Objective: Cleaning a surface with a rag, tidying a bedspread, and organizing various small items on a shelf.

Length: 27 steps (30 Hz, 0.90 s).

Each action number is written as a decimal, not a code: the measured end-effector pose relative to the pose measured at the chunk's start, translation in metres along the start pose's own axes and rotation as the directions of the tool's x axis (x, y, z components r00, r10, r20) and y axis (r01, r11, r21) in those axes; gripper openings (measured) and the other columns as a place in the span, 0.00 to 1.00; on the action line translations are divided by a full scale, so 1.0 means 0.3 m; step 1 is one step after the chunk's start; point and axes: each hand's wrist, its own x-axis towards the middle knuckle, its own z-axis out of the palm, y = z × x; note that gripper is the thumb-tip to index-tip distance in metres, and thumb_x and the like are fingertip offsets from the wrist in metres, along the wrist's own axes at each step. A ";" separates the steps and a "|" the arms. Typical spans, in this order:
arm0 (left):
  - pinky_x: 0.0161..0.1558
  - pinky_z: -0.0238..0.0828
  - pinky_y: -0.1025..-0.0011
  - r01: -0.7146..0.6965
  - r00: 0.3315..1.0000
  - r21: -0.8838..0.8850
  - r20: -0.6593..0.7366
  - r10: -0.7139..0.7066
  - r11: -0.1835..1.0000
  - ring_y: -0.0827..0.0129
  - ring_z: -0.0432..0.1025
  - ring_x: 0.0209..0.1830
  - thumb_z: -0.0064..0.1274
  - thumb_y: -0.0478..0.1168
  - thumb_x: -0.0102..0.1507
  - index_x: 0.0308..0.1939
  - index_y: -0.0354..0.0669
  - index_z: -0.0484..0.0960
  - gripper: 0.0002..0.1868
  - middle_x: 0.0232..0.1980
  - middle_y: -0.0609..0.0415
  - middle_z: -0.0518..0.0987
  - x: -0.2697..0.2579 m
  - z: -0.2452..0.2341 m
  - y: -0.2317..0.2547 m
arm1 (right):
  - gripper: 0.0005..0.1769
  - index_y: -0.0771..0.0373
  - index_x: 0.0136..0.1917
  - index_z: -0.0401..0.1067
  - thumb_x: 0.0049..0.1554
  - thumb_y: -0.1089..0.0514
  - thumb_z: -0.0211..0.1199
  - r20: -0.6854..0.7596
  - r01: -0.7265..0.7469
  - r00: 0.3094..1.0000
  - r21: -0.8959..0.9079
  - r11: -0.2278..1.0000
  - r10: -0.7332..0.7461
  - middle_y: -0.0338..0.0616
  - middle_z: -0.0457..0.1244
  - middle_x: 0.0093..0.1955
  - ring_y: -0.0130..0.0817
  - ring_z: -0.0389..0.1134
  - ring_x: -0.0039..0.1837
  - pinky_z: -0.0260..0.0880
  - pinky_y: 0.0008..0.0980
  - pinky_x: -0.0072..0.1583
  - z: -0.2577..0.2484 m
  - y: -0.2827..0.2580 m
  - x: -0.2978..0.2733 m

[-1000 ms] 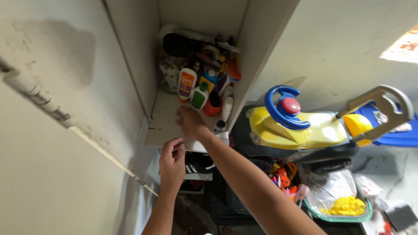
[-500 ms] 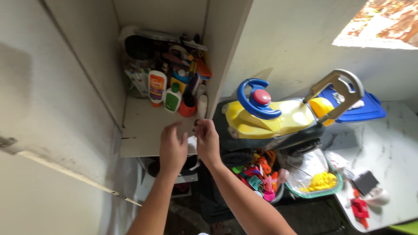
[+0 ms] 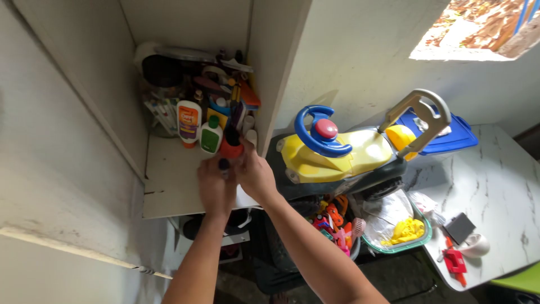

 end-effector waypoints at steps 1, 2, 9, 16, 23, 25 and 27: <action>0.48 0.70 0.52 0.000 1.000 0.007 -0.005 0.000 1.000 0.42 0.70 0.49 0.59 0.37 0.59 0.52 0.37 0.78 0.19 0.49 0.40 0.76 0.003 -0.007 -0.016 | 0.29 0.59 0.73 0.60 0.60 0.56 0.60 0.004 0.005 1.000 0.006 1.000 -0.005 0.57 0.68 0.36 0.55 0.70 0.40 0.67 0.47 0.42 0.023 0.012 0.015; 0.49 0.69 0.52 0.029 0.998 0.014 -0.048 -0.029 0.999 0.44 0.71 0.47 0.59 0.38 0.61 0.54 0.38 0.79 0.18 0.49 0.42 0.76 0.006 -0.015 -0.032 | 0.31 0.58 0.74 0.59 0.59 0.55 0.61 0.008 0.057 0.998 -0.051 0.997 -0.057 0.57 0.68 0.37 0.56 0.70 0.42 0.67 0.50 0.43 0.046 0.023 0.030; 0.42 0.70 0.59 0.352 0.935 -0.272 0.059 -0.350 0.895 0.57 0.71 0.39 0.49 0.41 0.69 0.62 0.37 0.73 0.19 0.55 0.44 0.68 0.056 -0.143 -0.023 | 0.37 0.57 0.75 0.56 0.57 0.51 0.66 -0.130 0.168 0.975 -0.088 0.982 -0.179 0.59 0.69 0.46 0.59 0.72 0.44 0.72 0.52 0.42 0.133 -0.057 0.138; 0.49 0.72 0.60 0.187 0.970 -0.260 -0.103 -0.220 0.947 0.54 0.74 0.45 0.48 0.32 0.67 0.52 0.38 0.78 0.10 0.50 0.43 0.75 0.094 -0.103 -0.185 | 0.31 0.53 0.75 0.57 0.61 0.50 0.60 0.040 0.079 0.996 -0.098 0.992 -0.075 0.53 0.70 0.41 0.54 0.74 0.43 0.73 0.51 0.44 0.140 -0.096 0.203; 0.43 0.72 0.53 0.296 0.955 -0.035 -0.024 -0.297 0.955 0.48 0.75 0.46 0.67 0.46 0.57 0.57 0.38 0.75 0.28 0.51 0.42 0.77 0.271 -0.101 -0.132 | 0.19 0.56 0.60 0.63 0.63 0.45 0.60 -0.002 -0.026 1.000 -0.233 0.972 0.026 0.56 0.70 0.42 0.59 0.72 0.46 0.70 0.56 0.47 0.120 -0.080 0.205; 0.42 0.72 0.49 0.259 0.965 0.056 -0.056 -0.256 0.964 0.43 0.73 0.46 0.71 0.49 0.54 0.56 0.37 0.75 0.33 0.53 0.38 0.75 0.290 -0.086 -0.130 | 0.18 0.56 0.60 0.65 0.64 0.45 0.59 0.009 -0.013 1.000 -0.295 0.955 0.016 0.57 0.69 0.44 0.60 0.71 0.47 0.70 0.56 0.48 0.119 -0.049 0.209; 0.45 0.72 0.48 0.356 0.935 0.120 -0.035 -0.354 0.927 0.42 0.73 0.48 0.73 0.54 0.52 0.52 0.39 0.77 0.34 0.53 0.38 0.75 0.308 -0.086 -0.118 | 0.18 0.57 0.59 0.67 0.61 0.46 0.60 0.012 0.037 0.999 -0.208 0.977 -0.036 0.56 0.69 0.45 0.60 0.71 0.47 0.70 0.54 0.48 0.119 -0.020 0.209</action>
